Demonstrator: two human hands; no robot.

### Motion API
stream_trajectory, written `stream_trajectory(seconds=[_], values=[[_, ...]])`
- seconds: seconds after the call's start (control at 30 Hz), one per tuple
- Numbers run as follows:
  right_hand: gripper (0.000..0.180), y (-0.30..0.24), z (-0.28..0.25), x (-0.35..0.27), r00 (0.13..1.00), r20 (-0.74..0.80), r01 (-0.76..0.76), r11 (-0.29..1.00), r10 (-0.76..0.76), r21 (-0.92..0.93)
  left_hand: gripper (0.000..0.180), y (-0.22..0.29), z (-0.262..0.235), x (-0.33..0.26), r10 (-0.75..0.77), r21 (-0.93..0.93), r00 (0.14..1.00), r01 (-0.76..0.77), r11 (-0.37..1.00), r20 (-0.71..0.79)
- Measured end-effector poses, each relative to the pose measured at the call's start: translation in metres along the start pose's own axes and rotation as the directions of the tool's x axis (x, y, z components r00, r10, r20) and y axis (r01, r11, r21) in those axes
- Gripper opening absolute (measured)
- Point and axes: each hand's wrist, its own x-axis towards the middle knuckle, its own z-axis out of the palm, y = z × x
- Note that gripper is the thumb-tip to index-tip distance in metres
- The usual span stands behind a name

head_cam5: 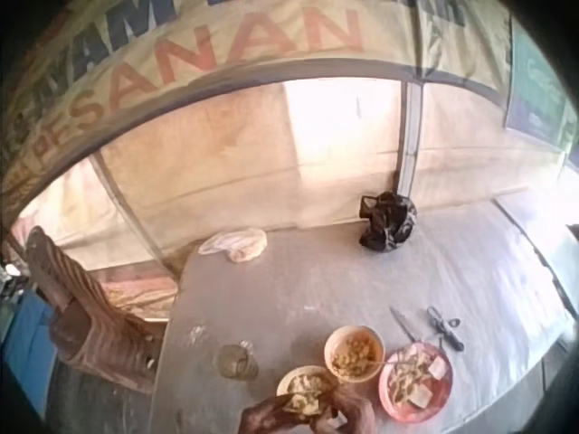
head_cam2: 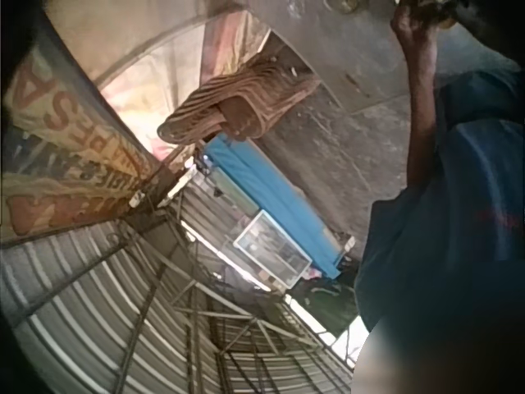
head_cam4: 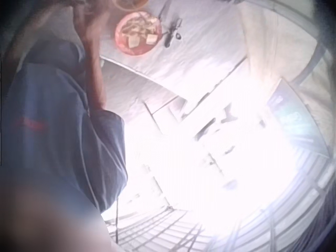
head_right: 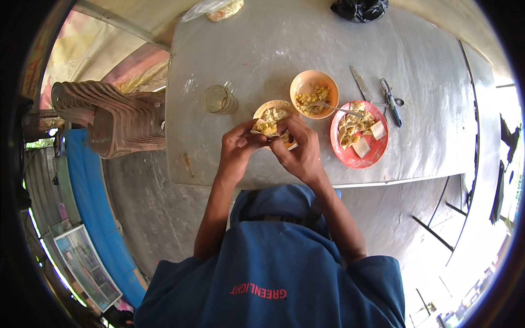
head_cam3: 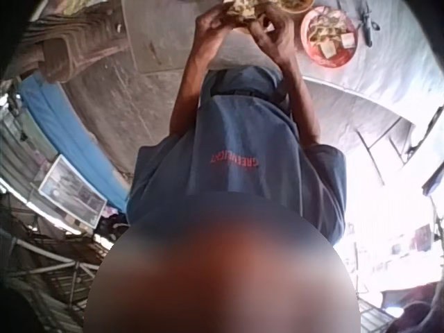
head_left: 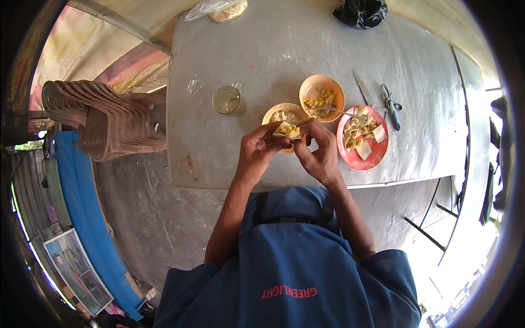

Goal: The person assembles food by placing fillings onto flatbread pieces and folding them. They use a fork to transfer fillings from bowls onto the flatbread and then fold the pieces by hand.

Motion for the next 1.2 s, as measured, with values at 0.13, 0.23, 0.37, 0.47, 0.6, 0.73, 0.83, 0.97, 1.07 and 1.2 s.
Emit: stream_trajectory(seconds=[0.13, 0.23, 0.37, 0.47, 0.6, 0.73, 0.83, 0.97, 1.07, 1.2], values=[[0.015, -0.008, 0.01, 0.003, 0.996, -0.045, -0.081, 0.996, 0.082, 0.024, 0.028, 0.008, -0.01, 0.007, -0.025, -0.119, 1.0, 0.024, 0.993, -0.006], [0.015, -0.019, 0.017, 0.005, 0.989, -0.077, -0.124, 0.99, 0.13, 0.073, 0.025, 0.02, -0.018, 0.012, -0.05, -0.098, 0.998, 0.048, 0.994, -0.023], [0.014, -0.028, 0.023, 0.009, 0.981, -0.063, -0.174, 0.978, 0.182, 0.113, 0.024, 0.031, -0.032, 0.017, -0.067, -0.035, 0.997, 0.069, 0.997, 0.042], [0.013, -0.026, 0.032, 0.011, 0.987, -0.091, -0.119, 0.987, 0.129, 0.11, 0.024, 0.035, -0.046, 0.025, -0.074, 0.059, 0.992, 0.068, 0.996, 0.107], [0.011, -0.024, 0.044, 0.01, 0.995, -0.102, -0.007, 0.999, 0.012, 0.052, 0.026, 0.037, -0.054, 0.026, -0.096, 0.075, 0.98, 0.084, 0.994, 0.172], [0.012, -0.029, 0.058, 0.012, 0.976, -0.209, 0.072, 0.997, -0.068, 0.011, 0.029, 0.049, -0.055, 0.024, -0.158, 0.037, 0.978, 0.154, 0.987, 0.138], [0.014, -0.031, 0.063, 0.015, 0.955, -0.263, 0.131, 0.991, -0.137, -0.039, 0.03, 0.051, -0.055, 0.023, -0.142, -0.049, 0.977, 0.151, 0.987, 0.157], [0.017, -0.032, 0.064, 0.015, 0.949, -0.253, 0.167, 0.981, -0.187, -0.098, 0.025, 0.046, -0.058, 0.022, -0.116, -0.1, 0.975, 0.137, 0.986, 0.188], [0.023, -0.037, 0.06, 0.013, 0.972, -0.173, 0.138, 0.983, -0.158, -0.122, 0.023, 0.044, -0.061, 0.024, -0.085, -0.179, 0.978, 0.12, 0.977, 0.191], [0.036, -0.053, 0.044, 0.008, 0.995, -0.069, 0.069, 0.991, -0.077, -0.112, 0.025, 0.043, -0.063, 0.023, -0.115, -0.243, 0.971, 0.166, 0.956, 0.212]])
